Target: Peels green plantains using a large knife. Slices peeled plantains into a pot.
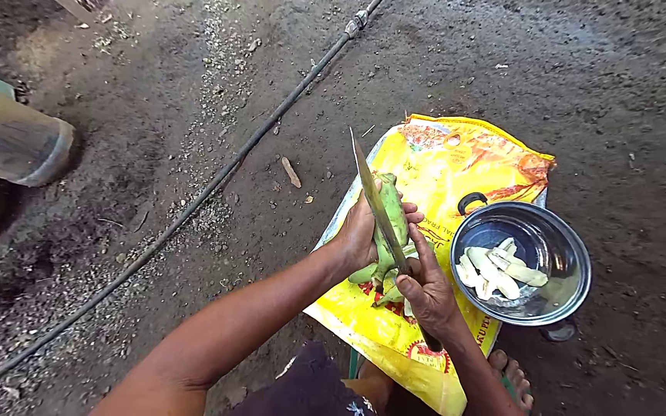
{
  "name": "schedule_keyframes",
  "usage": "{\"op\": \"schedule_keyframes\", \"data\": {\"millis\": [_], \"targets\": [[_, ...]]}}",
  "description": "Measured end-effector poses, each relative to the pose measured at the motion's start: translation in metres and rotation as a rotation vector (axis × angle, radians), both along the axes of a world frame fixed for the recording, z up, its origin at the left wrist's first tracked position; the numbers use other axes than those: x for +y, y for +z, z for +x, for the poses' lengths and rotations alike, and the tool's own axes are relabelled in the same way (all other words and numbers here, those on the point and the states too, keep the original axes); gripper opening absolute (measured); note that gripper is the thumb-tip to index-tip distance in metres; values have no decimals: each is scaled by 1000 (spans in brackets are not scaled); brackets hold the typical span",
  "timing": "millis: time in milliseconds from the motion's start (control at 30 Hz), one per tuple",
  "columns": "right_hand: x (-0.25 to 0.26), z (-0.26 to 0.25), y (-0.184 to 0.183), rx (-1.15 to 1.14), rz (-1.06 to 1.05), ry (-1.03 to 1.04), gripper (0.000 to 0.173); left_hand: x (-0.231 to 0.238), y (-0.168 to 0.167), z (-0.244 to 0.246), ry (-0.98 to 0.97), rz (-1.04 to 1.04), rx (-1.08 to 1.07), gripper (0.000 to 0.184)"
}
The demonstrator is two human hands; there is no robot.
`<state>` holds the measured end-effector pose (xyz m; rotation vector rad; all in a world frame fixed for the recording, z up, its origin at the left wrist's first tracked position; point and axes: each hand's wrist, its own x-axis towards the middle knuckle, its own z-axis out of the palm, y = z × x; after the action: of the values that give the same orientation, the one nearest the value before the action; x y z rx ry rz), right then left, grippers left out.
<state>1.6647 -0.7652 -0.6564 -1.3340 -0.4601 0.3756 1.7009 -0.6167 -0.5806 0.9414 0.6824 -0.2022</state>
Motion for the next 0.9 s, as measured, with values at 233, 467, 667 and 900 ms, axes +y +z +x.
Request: {"op": "schedule_keyframes", "data": {"millis": [233,467,667,900], "targets": [[3,-3,-2,-69,-42,-59,84,0,-1,-2,55,40,59,53],[7,-6,-9,-161,-104,-159,70,0,-12,0,84,70,96,47],[9,-8,-11,-185,-109,-188,64,4,-15,-1,15,74,116,46],[6,-6,-11,-153,-47,-152,52,10,-13,-3,-167,46,171,46]]}}
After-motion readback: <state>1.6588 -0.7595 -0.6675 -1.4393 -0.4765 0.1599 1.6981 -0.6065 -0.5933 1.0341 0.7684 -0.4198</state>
